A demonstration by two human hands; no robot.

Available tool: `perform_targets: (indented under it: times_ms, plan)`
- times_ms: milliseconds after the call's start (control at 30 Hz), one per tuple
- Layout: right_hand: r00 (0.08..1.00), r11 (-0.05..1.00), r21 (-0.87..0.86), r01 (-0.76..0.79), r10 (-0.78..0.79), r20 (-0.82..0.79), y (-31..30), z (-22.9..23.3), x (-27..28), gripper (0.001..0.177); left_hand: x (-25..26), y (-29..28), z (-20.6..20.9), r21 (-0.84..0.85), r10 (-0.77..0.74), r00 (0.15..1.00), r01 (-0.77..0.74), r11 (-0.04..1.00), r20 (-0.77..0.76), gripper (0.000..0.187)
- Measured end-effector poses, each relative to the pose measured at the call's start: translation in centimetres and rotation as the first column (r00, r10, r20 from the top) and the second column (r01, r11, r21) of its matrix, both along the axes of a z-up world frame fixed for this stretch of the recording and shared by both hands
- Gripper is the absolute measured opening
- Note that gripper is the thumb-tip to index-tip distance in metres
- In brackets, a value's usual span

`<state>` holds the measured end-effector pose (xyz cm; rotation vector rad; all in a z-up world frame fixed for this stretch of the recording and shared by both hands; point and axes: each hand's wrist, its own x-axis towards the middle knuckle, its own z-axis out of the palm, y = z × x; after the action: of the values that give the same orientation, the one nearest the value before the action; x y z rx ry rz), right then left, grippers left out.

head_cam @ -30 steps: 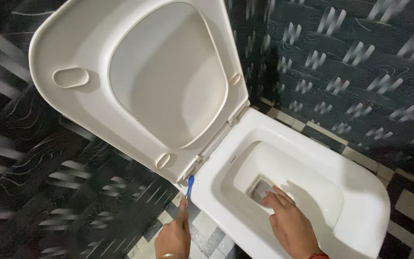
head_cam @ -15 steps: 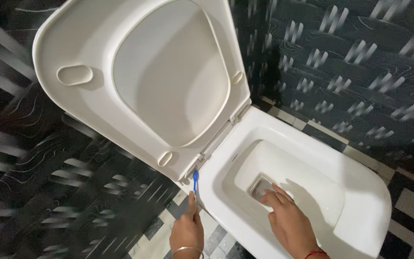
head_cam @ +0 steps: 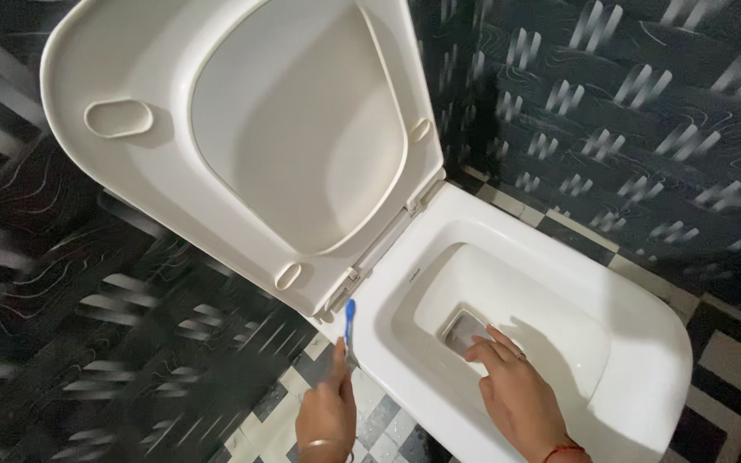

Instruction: The person scrubs the toilet bowl and seat with a toothbrush, then wipes the closed toilet lid with a sponge. The person handles a toothbrush and a sponge during the cleaning process.

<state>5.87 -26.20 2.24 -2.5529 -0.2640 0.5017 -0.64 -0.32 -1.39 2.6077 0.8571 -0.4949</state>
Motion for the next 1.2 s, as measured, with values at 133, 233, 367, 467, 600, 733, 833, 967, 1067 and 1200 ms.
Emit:
perform_targets:
  times_ms: [133, 233, 367, 467, 600, 733, 833, 967, 1067, 1200]
  plan:
    - [1.000, 1.000, 0.013, 0.028, -0.028, 0.011, 0.1, 0.4, -0.3, 0.043, -3.3, -0.2, -1.3, -0.012, -0.096, 0.995, 0.096, 0.995, 0.019, 0.058]
    - [0.997, 1.000, 0.029, 0.001, -0.004, 0.074, 0.3, 0.8, -0.5, 0.044, -3.9, 1.1, -1.7, 0.022, -0.149, 0.986, 0.151, 0.988, -0.081, 0.057]
    - [0.999, 0.999, 0.044, 0.007, -0.008, 0.032, 0.1, 1.2, -0.8, 0.043, -1.5, 5.0, -0.4, 0.140, -0.238, 0.964, 0.253, 0.957, -0.115, 0.068]
    - [0.999, 0.999, 0.051, -0.003, 0.001, 0.047, 0.1, 1.2, -1.3, 0.042, -0.1, 5.9, 0.5, 0.104, -0.174, 0.980, 0.184, 0.977, -0.092, 0.059]
    - [0.997, 0.999, 0.049, -0.004, 0.000, 0.079, 0.6, 0.9, -1.7, 0.042, -1.4, 4.2, 0.0, 0.050, -0.191, 0.975, 0.198, 0.979, -0.109, 0.066]
    - [0.999, 0.999, 0.042, 0.006, -0.008, 0.037, 1.6, 0.9, -2.0, 0.042, -4.9, 2.1, -1.5, -0.018, -0.234, 0.971, 0.236, 0.972, 0.057, 0.062]
    - [0.998, 0.999, -0.016, 0.048, -0.049, -0.042, 2.3, 1.0, -2.1, 0.041, -5.1, 3.2, -1.6, 0.030, -0.283, 0.957, 0.285, 0.958, -0.060, 0.059]
    - [0.998, 0.998, 0.058, 0.017, -0.020, 0.058, 2.6, 1.1, -2.2, 0.041, -1.5, 4.9, -0.5, 0.056, -0.241, 0.971, 0.240, 0.969, -0.005, 0.063]
    - [0.996, 0.995, 0.104, -0.002, -0.006, 0.083, 2.8, 1.1, -2.6, 0.041, 0.5, 4.8, 0.2, 0.022, -0.191, 0.978, 0.189, 0.982, 0.084, 0.058]
    - [0.999, 0.997, 0.074, 0.021, -0.024, 0.035, 3.5, 1.4, -2.6, 0.041, -0.4, 3.0, 0.1, 0.022, -0.234, 0.967, 0.233, 0.972, 0.096, 0.062]
